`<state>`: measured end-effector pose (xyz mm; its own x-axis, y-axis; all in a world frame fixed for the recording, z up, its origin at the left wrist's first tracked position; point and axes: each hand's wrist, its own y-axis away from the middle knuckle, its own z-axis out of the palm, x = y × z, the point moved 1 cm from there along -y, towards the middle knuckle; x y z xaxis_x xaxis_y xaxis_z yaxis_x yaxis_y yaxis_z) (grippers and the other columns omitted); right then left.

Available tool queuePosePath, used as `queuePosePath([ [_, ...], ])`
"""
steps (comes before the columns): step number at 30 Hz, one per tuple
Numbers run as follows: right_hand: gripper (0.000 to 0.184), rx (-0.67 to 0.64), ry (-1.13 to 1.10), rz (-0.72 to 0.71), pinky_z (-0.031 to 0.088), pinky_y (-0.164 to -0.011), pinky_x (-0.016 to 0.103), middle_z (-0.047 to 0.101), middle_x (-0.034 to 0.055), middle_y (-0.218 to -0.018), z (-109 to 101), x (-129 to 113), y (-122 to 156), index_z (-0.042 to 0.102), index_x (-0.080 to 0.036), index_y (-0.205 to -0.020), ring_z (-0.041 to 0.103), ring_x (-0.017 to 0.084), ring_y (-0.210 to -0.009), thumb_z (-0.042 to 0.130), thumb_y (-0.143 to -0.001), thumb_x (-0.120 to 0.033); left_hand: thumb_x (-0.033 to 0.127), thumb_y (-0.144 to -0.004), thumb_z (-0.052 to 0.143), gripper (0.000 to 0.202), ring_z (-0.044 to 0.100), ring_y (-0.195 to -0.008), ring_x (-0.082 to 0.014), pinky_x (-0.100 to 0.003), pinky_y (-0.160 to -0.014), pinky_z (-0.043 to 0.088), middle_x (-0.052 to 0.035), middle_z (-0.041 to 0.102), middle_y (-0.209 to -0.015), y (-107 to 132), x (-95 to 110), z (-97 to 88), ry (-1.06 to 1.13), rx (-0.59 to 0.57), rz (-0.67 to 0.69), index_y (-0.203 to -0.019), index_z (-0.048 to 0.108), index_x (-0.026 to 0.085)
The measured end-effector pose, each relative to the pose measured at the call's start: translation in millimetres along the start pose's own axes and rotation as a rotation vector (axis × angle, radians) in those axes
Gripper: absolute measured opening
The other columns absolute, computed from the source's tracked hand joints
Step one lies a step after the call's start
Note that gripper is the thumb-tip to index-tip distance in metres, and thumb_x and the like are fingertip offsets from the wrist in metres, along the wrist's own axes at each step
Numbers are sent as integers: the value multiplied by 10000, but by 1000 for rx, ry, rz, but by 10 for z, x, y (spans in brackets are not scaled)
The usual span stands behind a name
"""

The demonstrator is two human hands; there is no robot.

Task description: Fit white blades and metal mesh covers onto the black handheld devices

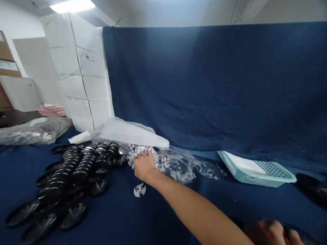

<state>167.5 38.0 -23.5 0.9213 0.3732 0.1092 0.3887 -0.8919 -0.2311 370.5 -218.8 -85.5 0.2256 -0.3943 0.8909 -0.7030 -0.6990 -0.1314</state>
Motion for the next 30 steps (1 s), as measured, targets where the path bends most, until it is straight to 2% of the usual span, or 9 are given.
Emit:
queuePosePath([
  [5, 285, -46, -21, 38, 443, -982, 503, 599, 82, -1214, 1, -34, 80, 605, -152, -1130, 559, 256, -1142, 600, -918, -343, 392, -959, 503, 187, 594, -1023, -190, -377, -919, 472, -67, 651, -1106, -9, -6, 28, -60, 56, -91, -980, 655, 285],
  [12, 297, -120, -40, 184, 431, -992, 516, 600, 85, -1216, -34, -21, 161, 606, -151, -1131, 555, 262, -1151, 600, -916, -356, 461, -954, 479, 288, 622, -881, -163, -350, -849, 484, -57, 675, -994, -62, 15, -74, -125, 47, -45, -928, 651, 230],
  [17, 338, -122, -69, 76, 367, -1040, 529, 588, 87, -1255, -68, 34, 289, 616, -155, -1131, 500, 277, -1222, 606, -897, -399, 451, -936, 413, 392, 650, -752, -233, -343, -693, 441, -76, 690, -746, -118, 67, -137, -146, 72, -11, -738, 641, 201],
  [21, 400, -151, -81, -90, 321, -1052, 594, 644, 107, -1208, -130, -17, 445, 678, -163, -1091, 489, 343, -1223, 626, -827, -459, 445, -904, 425, 397, 594, -619, -191, -291, -572, 353, -34, 636, -618, -175, 60, -124, -144, 101, -25, -630, 589, 209],
  [24, 384, -86, -69, -219, 271, -1065, 630, 506, 131, -1401, -325, -74, 698, 679, -181, -1120, 295, 408, -1364, 606, -822, -414, 465, -878, 462, 371, 544, -582, -159, -269, -537, 305, 4, 570, -563, -247, 6, -78, -146, 120, -59, -640, 590, 211],
  [26, 352, 2, -62, -299, 225, -1098, 604, 388, 86, -1499, -575, -80, 973, 660, -219, -1149, 193, 380, -1415, 559, -846, -369, 464, -868, 486, 331, 526, -578, -146, -255, -526, 292, 22, 540, -552, -302, -41, -50, -148, 124, -88, -695, 613, 212],
  [27, 328, 52, -60, -350, 211, -1108, 588, 406, 47, -1488, -735, -63, 1146, 654, -254, -1147, 217, 349, -1409, 533, -859, -355, 454, -867, 495, 308, 522, -579, -142, -250, -522, 290, 28, 532, -550, -326, -62, -43, -149, 122, -104, -729, 623, 211],
  [29, 308, 201, 18, -477, 273, -1085, 575, 508, 13, -1393, -1090, 32, 1561, 644, -268, -1140, 333, 320, -1346, 465, -899, -338, 436, -875, 503, 272, 526, -587, -139, -243, -516, 299, 34, 540, -561, -356, -89, -46, -151, 108, -131, -801, 636, 210],
  [30, 300, 201, 59, -528, 254, -1103, 573, 509, 7, -1386, -1254, 116, 1796, 634, -271, -1144, 351, 296, -1329, 435, -920, -274, 436, -882, 506, 265, 535, -594, -139, -240, -519, 315, 35, 556, -576, -360, -92, -55, -152, 93, -137, -835, 640, 212],
])
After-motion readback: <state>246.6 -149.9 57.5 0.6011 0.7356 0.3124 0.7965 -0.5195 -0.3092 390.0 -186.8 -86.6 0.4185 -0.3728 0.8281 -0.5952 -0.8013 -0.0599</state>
